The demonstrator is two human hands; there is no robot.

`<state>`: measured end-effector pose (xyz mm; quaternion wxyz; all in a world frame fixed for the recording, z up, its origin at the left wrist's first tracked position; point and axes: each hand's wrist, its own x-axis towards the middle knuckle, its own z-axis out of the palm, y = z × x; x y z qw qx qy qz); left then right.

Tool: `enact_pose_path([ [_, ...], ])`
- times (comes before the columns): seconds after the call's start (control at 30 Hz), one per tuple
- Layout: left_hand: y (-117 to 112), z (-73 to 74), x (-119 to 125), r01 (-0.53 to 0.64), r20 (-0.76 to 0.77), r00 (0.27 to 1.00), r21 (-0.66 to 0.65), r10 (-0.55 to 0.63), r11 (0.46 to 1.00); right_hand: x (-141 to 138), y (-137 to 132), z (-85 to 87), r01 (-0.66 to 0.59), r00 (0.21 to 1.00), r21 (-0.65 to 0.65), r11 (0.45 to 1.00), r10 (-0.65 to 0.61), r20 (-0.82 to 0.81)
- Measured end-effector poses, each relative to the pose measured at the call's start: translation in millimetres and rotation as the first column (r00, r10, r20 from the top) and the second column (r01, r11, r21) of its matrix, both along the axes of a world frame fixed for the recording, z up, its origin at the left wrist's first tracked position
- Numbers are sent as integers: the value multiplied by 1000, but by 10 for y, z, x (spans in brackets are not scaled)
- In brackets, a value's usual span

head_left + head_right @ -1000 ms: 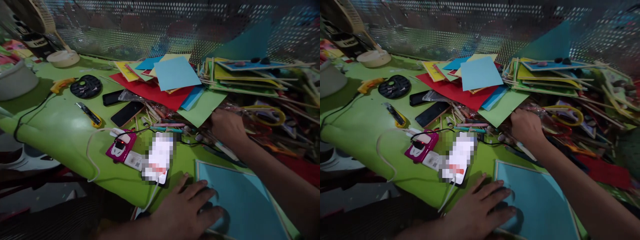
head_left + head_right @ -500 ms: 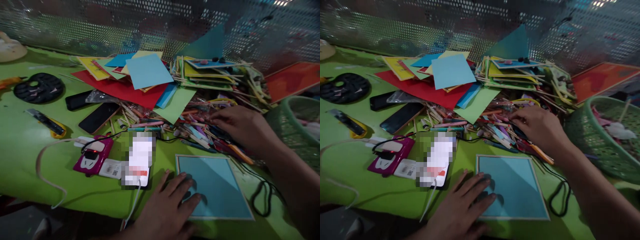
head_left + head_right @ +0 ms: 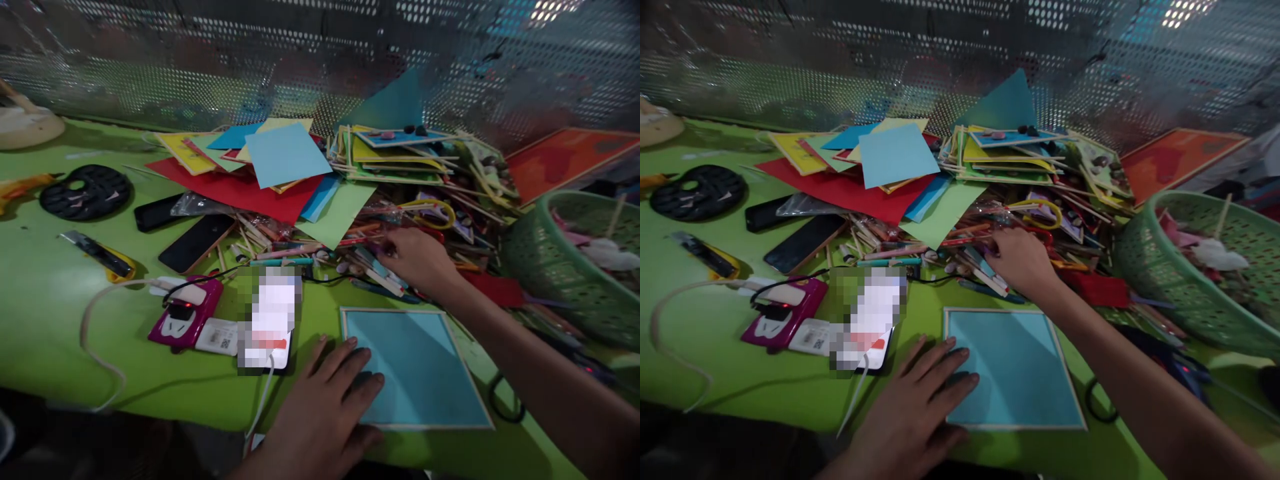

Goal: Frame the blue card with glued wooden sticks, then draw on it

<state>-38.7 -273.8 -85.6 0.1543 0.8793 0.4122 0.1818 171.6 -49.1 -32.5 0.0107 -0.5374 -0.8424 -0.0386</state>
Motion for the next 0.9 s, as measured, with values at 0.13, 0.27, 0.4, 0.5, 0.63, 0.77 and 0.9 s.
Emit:
enact_pose_path([
  [0.13, 6, 16, 21, -28, 32, 999, -29, 29, 999, 23, -65, 98, 90, 983, -45, 995, -96, -157],
  [0.27, 19, 36, 48, -49, 96, 994, -54, 54, 997, 208, -115, 273, -5, 964, -34, 999, -4, -265],
  [0.4, 20, 79, 51, -104, 190, 976, -38, 110, 994, 483, -247, 472, 7, 894, -62, 998, -34, -448],
  [0.5, 40, 189, 44, -162, 280, 947, -11, 159, 987, 677, -483, 557, -4, 751, -271, 962, -176, -636],
  [0.63, 151, 411, 114, -285, 418, 878, 61, 234, 957, 825, -906, 555, -122, 565, -435, 892, -298, -769],
  [0.77, 321, 578, 309, -322, 403, 883, 144, 241, 936, 838, -1274, 528, -179, 530, -426, 887, -278, -801],
  [0.9, 401, 611, 492, -240, 269, 944, 166, 190, 957, 833, -1504, 480, -197, 479, -428, 882, -294, -827],
])
